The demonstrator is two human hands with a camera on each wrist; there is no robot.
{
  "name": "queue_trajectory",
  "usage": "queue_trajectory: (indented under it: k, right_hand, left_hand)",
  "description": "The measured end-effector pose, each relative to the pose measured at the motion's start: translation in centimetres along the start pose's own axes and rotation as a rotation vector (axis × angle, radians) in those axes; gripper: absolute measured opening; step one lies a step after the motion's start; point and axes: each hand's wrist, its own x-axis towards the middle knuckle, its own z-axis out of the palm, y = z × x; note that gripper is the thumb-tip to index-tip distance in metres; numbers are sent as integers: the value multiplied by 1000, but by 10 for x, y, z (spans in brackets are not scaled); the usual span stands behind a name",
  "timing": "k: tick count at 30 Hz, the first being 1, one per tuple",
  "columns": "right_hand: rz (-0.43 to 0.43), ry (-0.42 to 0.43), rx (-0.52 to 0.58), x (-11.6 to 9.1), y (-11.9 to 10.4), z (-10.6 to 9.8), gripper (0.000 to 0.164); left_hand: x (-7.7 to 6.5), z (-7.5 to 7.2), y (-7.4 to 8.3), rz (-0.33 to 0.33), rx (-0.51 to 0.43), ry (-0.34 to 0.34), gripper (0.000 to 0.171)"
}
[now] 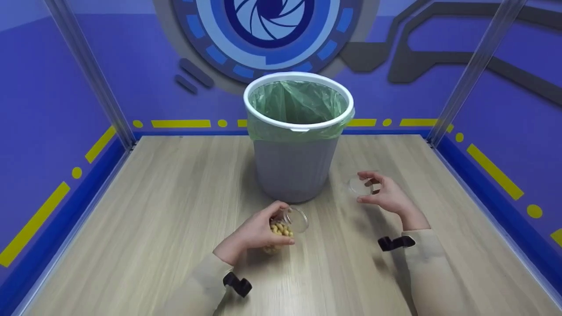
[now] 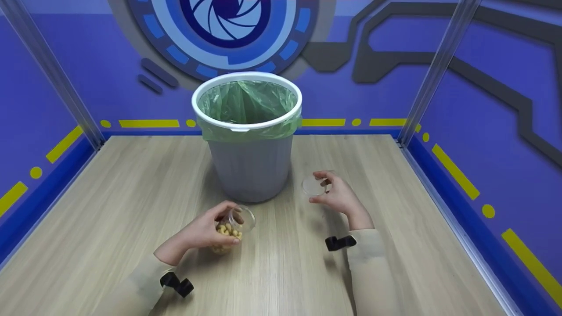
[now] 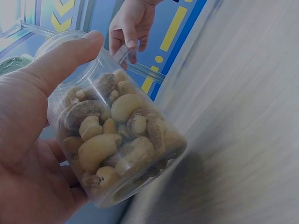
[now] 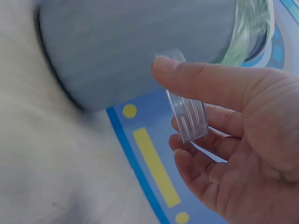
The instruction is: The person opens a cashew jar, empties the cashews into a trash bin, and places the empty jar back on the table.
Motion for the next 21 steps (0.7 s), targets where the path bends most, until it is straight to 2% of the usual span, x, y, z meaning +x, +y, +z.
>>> queue_trajectory:
  k: [11, 21]
  right_hand:
    - [48, 17, -71, 4, 37, -1, 69]
    - [138, -3, -49, 4, 53, 4, 71]
  left_hand:
    - [1, 0, -2, -1, 19, 11, 77]
    - [-1, -1, 0, -7, 20, 9, 77]
